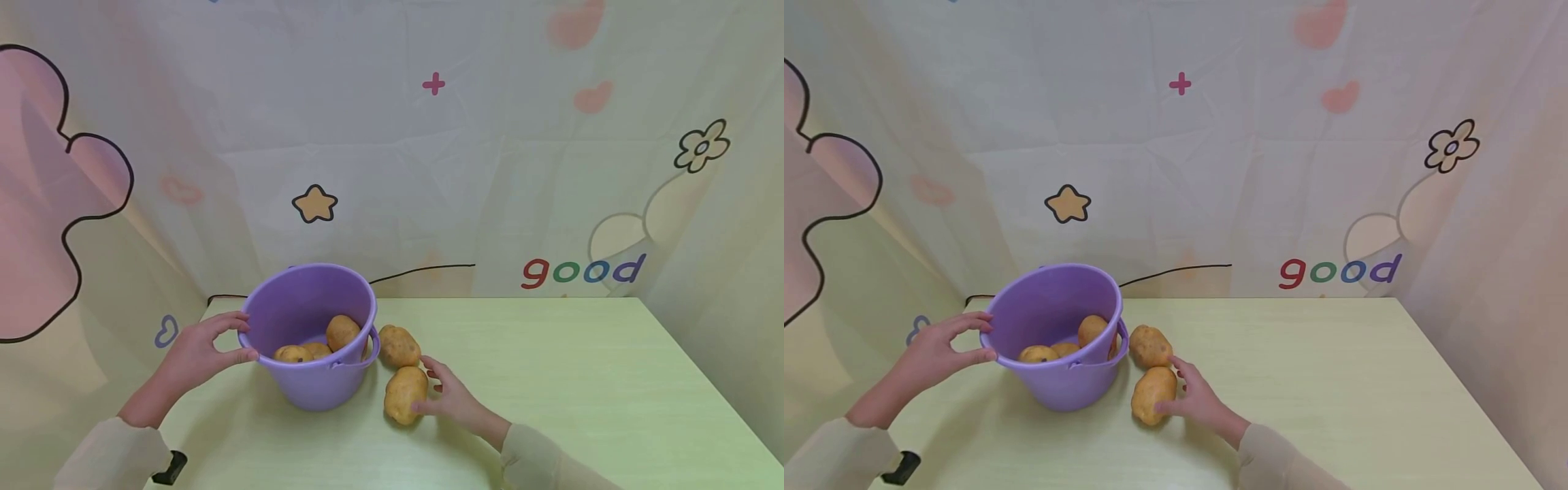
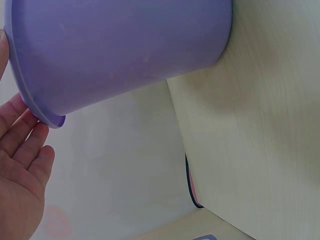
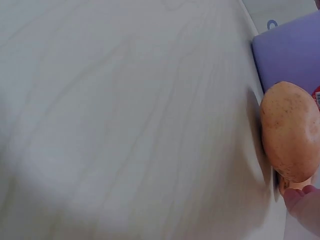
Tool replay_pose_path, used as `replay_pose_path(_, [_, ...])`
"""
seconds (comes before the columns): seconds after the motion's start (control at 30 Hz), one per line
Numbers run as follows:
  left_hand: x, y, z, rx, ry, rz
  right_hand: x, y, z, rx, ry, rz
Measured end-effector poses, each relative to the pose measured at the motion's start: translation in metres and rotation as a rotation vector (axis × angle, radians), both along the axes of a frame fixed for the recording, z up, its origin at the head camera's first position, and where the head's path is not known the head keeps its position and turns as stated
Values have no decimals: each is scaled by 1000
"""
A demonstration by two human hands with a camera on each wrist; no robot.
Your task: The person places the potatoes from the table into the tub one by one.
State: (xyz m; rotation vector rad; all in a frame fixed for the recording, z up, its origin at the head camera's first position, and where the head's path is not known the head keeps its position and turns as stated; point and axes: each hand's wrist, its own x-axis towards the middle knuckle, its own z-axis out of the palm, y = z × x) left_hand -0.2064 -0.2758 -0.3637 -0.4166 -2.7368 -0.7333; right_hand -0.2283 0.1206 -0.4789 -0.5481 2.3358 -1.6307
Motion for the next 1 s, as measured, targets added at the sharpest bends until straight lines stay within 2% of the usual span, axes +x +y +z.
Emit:
replay_pose_path(0.3, [1, 1, 0, 1, 7, 1, 6, -3, -11, -3, 24, -23])
replay_pose_path(0.47, [0, 1, -1, -3, 18, 2, 9, -5, -15, 35, 67, -24])
replay_pose_path(0.73, [-1, 0, -1, -9, 25, 2, 12, -9, -16, 69, 147, -30])
replay_pose_path(1.0, [0, 0, -1, -10, 15, 2, 13, -14, -17, 70, 177, -56])
